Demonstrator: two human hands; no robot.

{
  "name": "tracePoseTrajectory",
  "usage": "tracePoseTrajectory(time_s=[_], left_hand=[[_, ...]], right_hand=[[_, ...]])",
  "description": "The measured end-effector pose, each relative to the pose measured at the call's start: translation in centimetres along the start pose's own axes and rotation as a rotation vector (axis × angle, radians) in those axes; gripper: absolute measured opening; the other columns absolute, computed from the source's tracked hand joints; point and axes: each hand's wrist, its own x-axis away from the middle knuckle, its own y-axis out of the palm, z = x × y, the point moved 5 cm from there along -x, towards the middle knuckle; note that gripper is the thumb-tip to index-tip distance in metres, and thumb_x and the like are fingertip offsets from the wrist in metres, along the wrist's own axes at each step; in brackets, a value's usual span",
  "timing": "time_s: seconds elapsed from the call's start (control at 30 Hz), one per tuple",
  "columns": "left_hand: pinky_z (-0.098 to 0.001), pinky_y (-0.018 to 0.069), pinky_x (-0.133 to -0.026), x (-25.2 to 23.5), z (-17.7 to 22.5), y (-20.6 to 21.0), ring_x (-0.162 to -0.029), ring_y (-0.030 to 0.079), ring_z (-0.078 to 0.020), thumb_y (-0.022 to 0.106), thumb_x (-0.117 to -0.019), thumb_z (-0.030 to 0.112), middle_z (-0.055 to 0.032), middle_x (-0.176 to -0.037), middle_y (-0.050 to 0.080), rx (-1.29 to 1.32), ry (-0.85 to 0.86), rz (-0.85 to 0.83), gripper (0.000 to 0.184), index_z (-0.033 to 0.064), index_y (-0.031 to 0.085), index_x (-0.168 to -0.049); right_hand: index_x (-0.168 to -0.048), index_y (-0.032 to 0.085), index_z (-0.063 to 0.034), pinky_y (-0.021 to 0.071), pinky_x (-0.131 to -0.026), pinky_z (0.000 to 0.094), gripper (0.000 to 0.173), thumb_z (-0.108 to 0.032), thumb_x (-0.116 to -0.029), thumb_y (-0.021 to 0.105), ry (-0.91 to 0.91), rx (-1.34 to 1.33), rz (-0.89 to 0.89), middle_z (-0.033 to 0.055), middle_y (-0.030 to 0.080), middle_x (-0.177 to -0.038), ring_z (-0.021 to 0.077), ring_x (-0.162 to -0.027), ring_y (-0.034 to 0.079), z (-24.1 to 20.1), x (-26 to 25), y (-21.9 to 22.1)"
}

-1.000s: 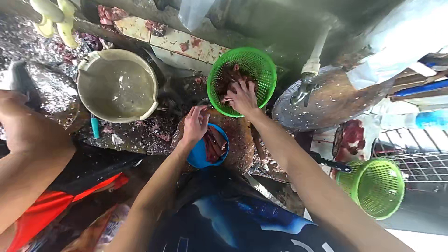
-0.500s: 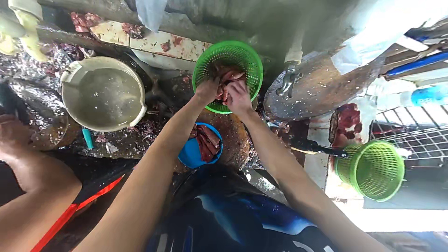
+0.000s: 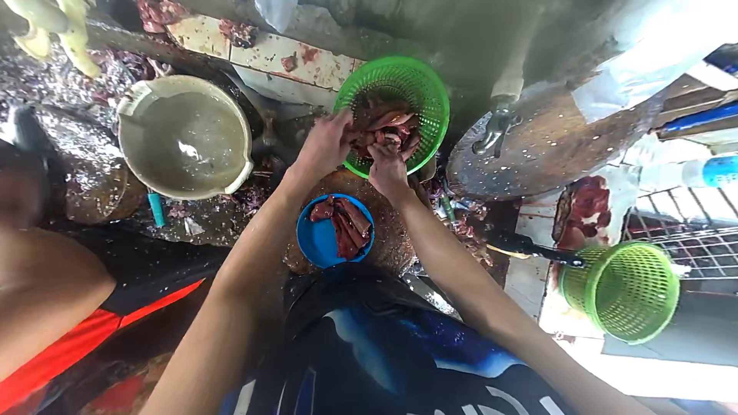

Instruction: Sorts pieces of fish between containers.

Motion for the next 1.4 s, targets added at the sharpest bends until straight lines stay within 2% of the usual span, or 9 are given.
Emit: tracePoseTrajectory(time_s=[0.13, 0.3, 0.43, 0.7, 0.9, 1.0, 1.1, 1.27, 1.4], left_hand=[[-0.0466, 0.0613, -0.087, 10.5, -2.9, -0.6, -0.094, 0.072, -0.0205, 0.079, -0.0885, 0.016, -0.0097, -0.105, 0.072, 0.296, -0.206, 0.01, 0.043, 0.0065, 0.059, -0.126], [-0.057, 0.058, -0.089, 19.9, -4.6, 6.4, -0.1, 0.071, -0.0309, 0.081, -0.0858, 0.015, -0.0165, -0.108, 0.072, 0.323, -0.381, -0.183, 0.047, 0.0051, 0.062, -0.127], [-0.0609, 0.0594, -0.085, 22.4, -4.9, 11.2, -0.104, 0.069, -0.0441, 0.073, -0.0921, 0.012, -0.0266, -0.143, 0.051, 0.072, -0.518, 0.025, 0.053, 0.0078, 0.053, -0.141], [-0.054, 0.058, -0.094, 22.9, -6.4, 13.8, -0.125, 0.062, -0.036, 0.063, -0.0996, 0.018, -0.0164, -0.142, 0.058, -0.073, -0.206, 0.09, 0.031, 0.0142, 0.067, -0.131], [-0.0481, 0.0531, -0.104, 23.8, -6.9, 11.6, -0.123, 0.061, -0.0297, 0.062, -0.0987, 0.011, -0.0125, -0.129, 0.066, 0.088, -0.158, 0.294, 0.02, 0.0089, 0.073, -0.115], [-0.0449, 0.0585, -0.091, 25.8, -7.4, 10.4, -0.101, 0.069, -0.0251, 0.065, -0.0986, 0.017, -0.0142, -0.115, 0.069, 0.195, -0.313, 0.454, 0.021, 0.0068, 0.071, -0.116], [-0.0461, 0.0602, -0.087, 27.6, -6.6, 11.0, -0.097, 0.07, -0.0267, 0.065, -0.0973, 0.014, -0.0169, -0.111, 0.07, 0.194, -0.268, 0.412, 0.022, 0.0023, 0.071, -0.115], [-0.0475, 0.0567, -0.098, 28.0, -5.0, 14.0, -0.117, 0.066, -0.027, 0.072, -0.0955, 0.033, -0.0113, -0.122, 0.069, 0.021, -0.018, 0.155, 0.034, 0.012, 0.07, -0.122], [-0.0479, 0.0545, -0.096, 26.8, -4.1, 14.7, -0.119, 0.063, -0.0267, 0.067, -0.0972, 0.042, -0.0067, -0.125, 0.067, -0.12, 0.113, 0.07, 0.031, 0.019, 0.071, -0.118]], right_hand=[[-0.149, 0.054, -0.0191, 0.0414, -0.112, 0.0593, 0.052, -0.017, -0.0973, 0.059, -0.026, 0.074, -0.135, 0.0089, 0.061, -0.145, 0.0351, -0.139, 0.05, -0.9, -0.9, 0.5], [-0.154, 0.042, -0.0138, 0.0439, -0.1, 0.0715, 0.062, -0.016, -0.0952, 0.062, 0.014, 0.134, -0.259, 0.0272, 0.053, -0.144, 0.0489, -0.129, 0.055, -2.3, -2.1, 0.0], [-0.158, 0.039, -0.0217, 0.0495, -0.091, 0.0714, 0.065, -0.015, -0.0956, 0.058, 0.032, 0.122, -0.318, 0.0288, 0.046, -0.151, 0.0522, -0.118, 0.061, -2.7, -2.4, 0.2], [-0.139, 0.054, -0.0095, 0.0542, -0.101, 0.0527, 0.039, -0.012, -0.1007, 0.054, 0.052, -0.35, -0.063, 0.0173, 0.063, -0.135, 0.0328, -0.122, 0.064, -4.5, 2.8, -3.3], [-0.125, 0.072, -0.0139, 0.0589, -0.096, 0.0431, 0.034, -0.003, -0.0939, 0.064, -0.35, -0.376, 0.134, 0.0178, 0.061, -0.13, 0.0284, -0.116, 0.064, -11.6, 14.2, -2.4], [-0.135, 0.068, -0.024, 0.0486, -0.11, 0.0539, 0.057, -0.004, -0.0818, 0.071, -0.614, -0.219, -0.181, 0.0156, 0.047, -0.155, 0.0348, -0.138, 0.051, -11.9, 18.0, 4.1], [-0.145, 0.06, -0.0259, 0.0456, -0.105, 0.061, 0.078, -0.013, -0.0726, 0.084, -0.685, -0.099, -0.43, 0.0071, 0.028, -0.169, 0.0366, -0.139, 0.046, -11.4, 19.5, 6.6], [-0.128, 0.073, -0.0148, 0.0491, -0.109, 0.0475, 0.046, -0.002, -0.0859, 0.061, -0.652, -0.272, -0.193, 0.0093, 0.054, -0.152, 0.03, -0.132, 0.055, -9.6, 18.5, 3.7], [-0.125, 0.073, -0.0105, 0.0493, -0.112, 0.0434, 0.036, -0.003, -0.0948, 0.055, -0.3, -0.294, 0.025, 0.0084, 0.067, -0.136, 0.0248, -0.129, 0.061, -6.0, 13.8, -0.4]])
